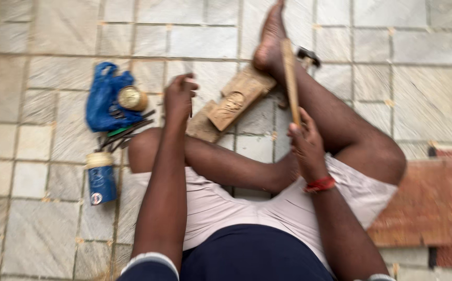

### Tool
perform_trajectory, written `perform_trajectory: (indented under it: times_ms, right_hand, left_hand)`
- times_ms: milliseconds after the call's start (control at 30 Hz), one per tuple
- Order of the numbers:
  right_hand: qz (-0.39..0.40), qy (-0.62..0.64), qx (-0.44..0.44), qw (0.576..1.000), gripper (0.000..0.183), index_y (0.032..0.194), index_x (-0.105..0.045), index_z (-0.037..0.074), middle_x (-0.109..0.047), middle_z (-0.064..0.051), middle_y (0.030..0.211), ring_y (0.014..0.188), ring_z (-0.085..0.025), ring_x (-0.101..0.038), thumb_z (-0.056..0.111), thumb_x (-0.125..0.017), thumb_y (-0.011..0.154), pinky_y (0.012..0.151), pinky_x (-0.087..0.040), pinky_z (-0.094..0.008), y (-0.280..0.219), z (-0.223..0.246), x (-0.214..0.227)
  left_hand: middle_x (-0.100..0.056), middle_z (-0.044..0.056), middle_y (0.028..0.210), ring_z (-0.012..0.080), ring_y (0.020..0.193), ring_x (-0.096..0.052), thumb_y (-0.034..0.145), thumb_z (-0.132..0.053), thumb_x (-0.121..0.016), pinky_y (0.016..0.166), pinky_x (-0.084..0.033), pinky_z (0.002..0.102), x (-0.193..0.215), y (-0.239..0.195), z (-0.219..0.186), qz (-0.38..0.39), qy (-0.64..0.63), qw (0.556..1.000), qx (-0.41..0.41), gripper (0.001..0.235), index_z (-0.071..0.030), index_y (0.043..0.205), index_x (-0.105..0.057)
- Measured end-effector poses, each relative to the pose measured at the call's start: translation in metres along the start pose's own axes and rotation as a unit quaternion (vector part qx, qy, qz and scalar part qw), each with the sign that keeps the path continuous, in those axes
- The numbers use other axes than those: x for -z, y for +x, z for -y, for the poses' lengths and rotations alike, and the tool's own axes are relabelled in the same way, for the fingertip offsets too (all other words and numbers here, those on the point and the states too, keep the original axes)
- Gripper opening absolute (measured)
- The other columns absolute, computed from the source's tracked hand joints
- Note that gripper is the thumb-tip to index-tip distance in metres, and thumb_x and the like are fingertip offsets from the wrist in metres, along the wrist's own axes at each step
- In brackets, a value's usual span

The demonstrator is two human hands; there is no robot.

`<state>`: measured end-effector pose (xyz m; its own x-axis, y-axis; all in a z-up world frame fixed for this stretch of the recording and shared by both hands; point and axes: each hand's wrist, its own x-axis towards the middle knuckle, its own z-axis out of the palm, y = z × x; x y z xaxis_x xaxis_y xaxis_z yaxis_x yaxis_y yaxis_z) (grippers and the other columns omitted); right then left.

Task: The person sits cross-legged on a tiled floor and carves a floral design into a small rectangular wooden block using a chisel and a wooden mallet. They repeatedly strike the chisel to shape the wood and occasionally switch to different chisels from a nearby container.

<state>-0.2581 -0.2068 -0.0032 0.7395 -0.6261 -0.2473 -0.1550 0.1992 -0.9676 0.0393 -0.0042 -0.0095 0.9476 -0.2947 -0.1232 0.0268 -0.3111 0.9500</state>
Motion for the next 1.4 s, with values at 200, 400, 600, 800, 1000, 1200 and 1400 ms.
perform_trajectory:
  times_ms: [200,400,600,800,1000,1200,1400]
  right_hand:
    - [0.028,-0.008,0.017,0.999,0.063,0.159,-0.039,0.006,-0.060,0.001,0.099,0.074,-0.003,-0.049,0.023,-0.061,0.102,0.062,-0.044,-0.018,-0.002,0.006,-0.002]
    - [0.017,-0.077,0.018,0.997,0.061,0.159,-0.042,0.006,-0.061,0.002,0.104,0.077,-0.003,-0.049,0.020,-0.061,0.102,0.063,-0.042,-0.018,0.004,-0.005,-0.013]
    - [0.016,-0.098,0.010,0.995,0.061,0.163,-0.041,0.007,-0.061,0.002,0.099,0.071,-0.003,-0.048,0.016,-0.059,0.106,0.058,-0.040,-0.019,0.023,-0.014,-0.021]
    - [0.029,-0.090,0.031,0.995,0.065,0.163,-0.038,0.004,-0.060,0.003,0.101,0.072,-0.001,-0.048,0.009,-0.061,0.103,0.059,-0.041,-0.017,0.029,-0.026,-0.026]
    - [0.006,-0.097,0.021,0.995,0.063,0.161,-0.039,0.002,-0.063,0.003,0.107,0.071,0.000,-0.047,0.007,-0.061,0.102,0.058,-0.040,-0.016,0.025,-0.024,-0.031]
    - [0.017,-0.153,0.049,0.987,0.060,0.159,-0.044,0.002,-0.060,-0.001,0.091,0.066,-0.004,-0.048,0.010,-0.062,0.102,0.053,-0.040,-0.019,0.025,-0.016,-0.032]
    - [-0.024,-0.193,0.041,0.980,0.059,0.158,-0.045,0.003,-0.050,0.001,0.101,0.070,-0.004,-0.051,0.015,-0.062,0.103,0.056,-0.046,-0.019,0.017,-0.014,-0.034]
  left_hand:
    - [-0.074,0.005,0.114,0.0263,0.099,-0.071,0.096,-0.013,-0.059,0.084,-0.056,0.046,-0.028,0.059,0.046,0.042,0.353,0.933,0.044,0.027,-0.021,0.115,-0.076]
    - [-0.074,0.010,0.109,0.0299,0.099,-0.072,0.096,-0.012,-0.062,0.085,-0.058,0.046,-0.063,0.075,0.092,-0.026,0.360,0.932,0.038,0.018,-0.017,0.104,-0.078]
    - [-0.071,0.014,0.109,0.0317,0.104,-0.070,0.097,-0.010,-0.060,0.085,-0.059,0.046,-0.070,0.075,0.091,-0.006,0.380,0.925,0.024,0.016,-0.010,0.102,-0.075]
    - [-0.073,0.008,0.113,0.0235,0.101,-0.071,0.095,-0.008,-0.061,0.083,-0.058,0.040,-0.050,0.066,0.039,0.032,0.307,0.950,0.045,0.023,-0.015,0.113,-0.072]
    - [-0.072,0.001,0.123,0.0203,0.078,-0.067,0.097,-0.007,-0.061,0.066,-0.056,0.032,0.088,0.041,0.022,0.104,0.095,0.985,0.095,0.028,-0.016,0.122,-0.069]
    - [-0.054,0.011,0.142,0.0296,0.131,-0.047,0.100,-0.030,-0.060,0.110,-0.037,0.055,0.154,-0.019,0.093,0.103,0.449,0.862,-0.214,0.048,-0.016,0.145,-0.054]
    - [-0.024,0.002,0.169,0.0210,0.157,-0.015,0.100,-0.044,-0.045,0.124,-0.009,0.061,0.131,-0.043,0.170,0.317,0.535,0.719,-0.311,0.066,-0.021,0.160,-0.030]
